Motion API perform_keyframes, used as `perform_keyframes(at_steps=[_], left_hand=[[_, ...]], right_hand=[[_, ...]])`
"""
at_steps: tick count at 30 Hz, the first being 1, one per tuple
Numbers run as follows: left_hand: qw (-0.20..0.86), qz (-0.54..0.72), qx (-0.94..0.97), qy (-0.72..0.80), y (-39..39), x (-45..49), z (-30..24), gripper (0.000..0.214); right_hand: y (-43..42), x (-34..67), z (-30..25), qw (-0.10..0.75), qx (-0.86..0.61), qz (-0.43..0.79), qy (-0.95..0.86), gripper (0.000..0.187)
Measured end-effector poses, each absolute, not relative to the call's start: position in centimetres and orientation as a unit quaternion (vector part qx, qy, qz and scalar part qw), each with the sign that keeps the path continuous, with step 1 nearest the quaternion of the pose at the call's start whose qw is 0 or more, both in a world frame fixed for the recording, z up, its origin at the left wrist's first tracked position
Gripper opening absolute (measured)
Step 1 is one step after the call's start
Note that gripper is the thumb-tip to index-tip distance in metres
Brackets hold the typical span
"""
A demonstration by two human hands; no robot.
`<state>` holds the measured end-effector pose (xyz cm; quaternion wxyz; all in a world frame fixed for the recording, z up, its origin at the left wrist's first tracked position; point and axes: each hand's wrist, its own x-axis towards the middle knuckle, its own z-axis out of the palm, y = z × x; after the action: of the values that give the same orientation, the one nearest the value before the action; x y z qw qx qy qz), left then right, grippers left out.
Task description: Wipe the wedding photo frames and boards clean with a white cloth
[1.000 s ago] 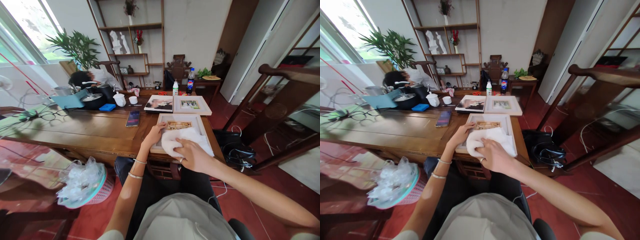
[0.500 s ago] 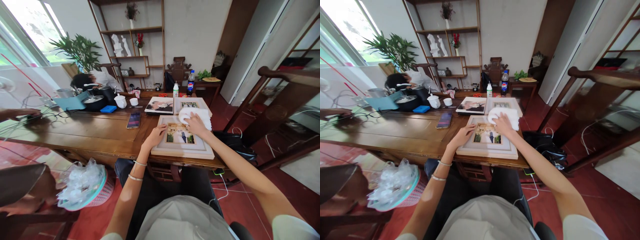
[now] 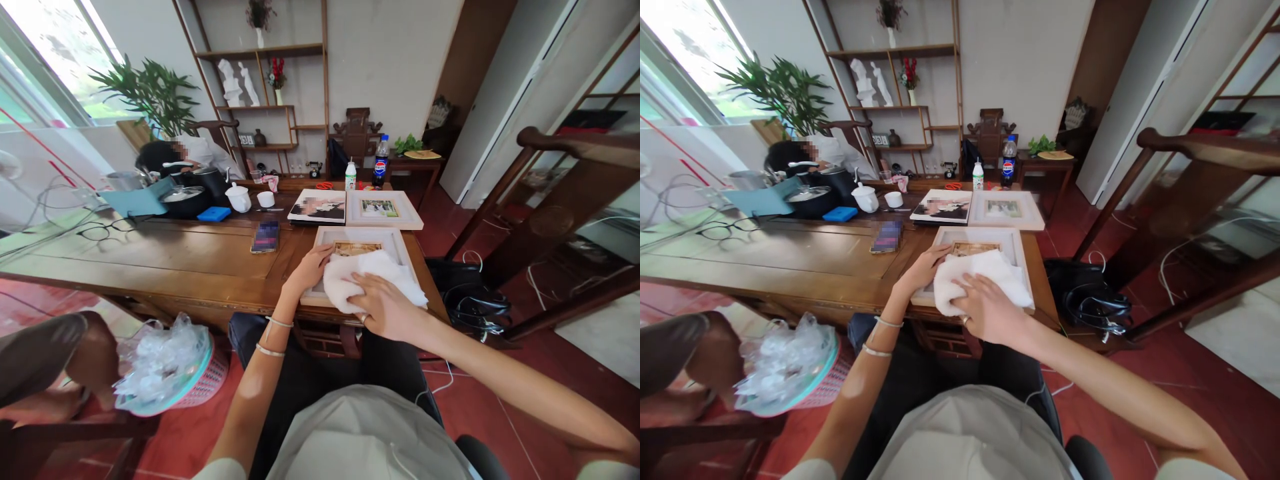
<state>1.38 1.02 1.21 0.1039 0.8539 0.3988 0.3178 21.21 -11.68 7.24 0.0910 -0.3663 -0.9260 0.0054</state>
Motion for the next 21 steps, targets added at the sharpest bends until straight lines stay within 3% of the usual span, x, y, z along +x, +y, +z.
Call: perform_keyframes(at_steps=[10,16,21], left_hand=[[0.115,0.332,0.843,0.408,1.0,1.5,1.1,0.036],[0.136,0.348,0.83,0.414,1.4,1.2,1.0,0.037],[0.138,0.34,0.841,0.398,1.7,0.9,1.0,0.042]], right_hand=[[-4.4,23.2,6.3,0.054,-0.539,-0.115,-0.832,0.037],[-9.1,17.5,6.7,0.08,-0.432,-0.045,-0.897,0.028],[-11.7,15.3,6.5,0.099,-0.426,-0.061,-0.897,0.025]])
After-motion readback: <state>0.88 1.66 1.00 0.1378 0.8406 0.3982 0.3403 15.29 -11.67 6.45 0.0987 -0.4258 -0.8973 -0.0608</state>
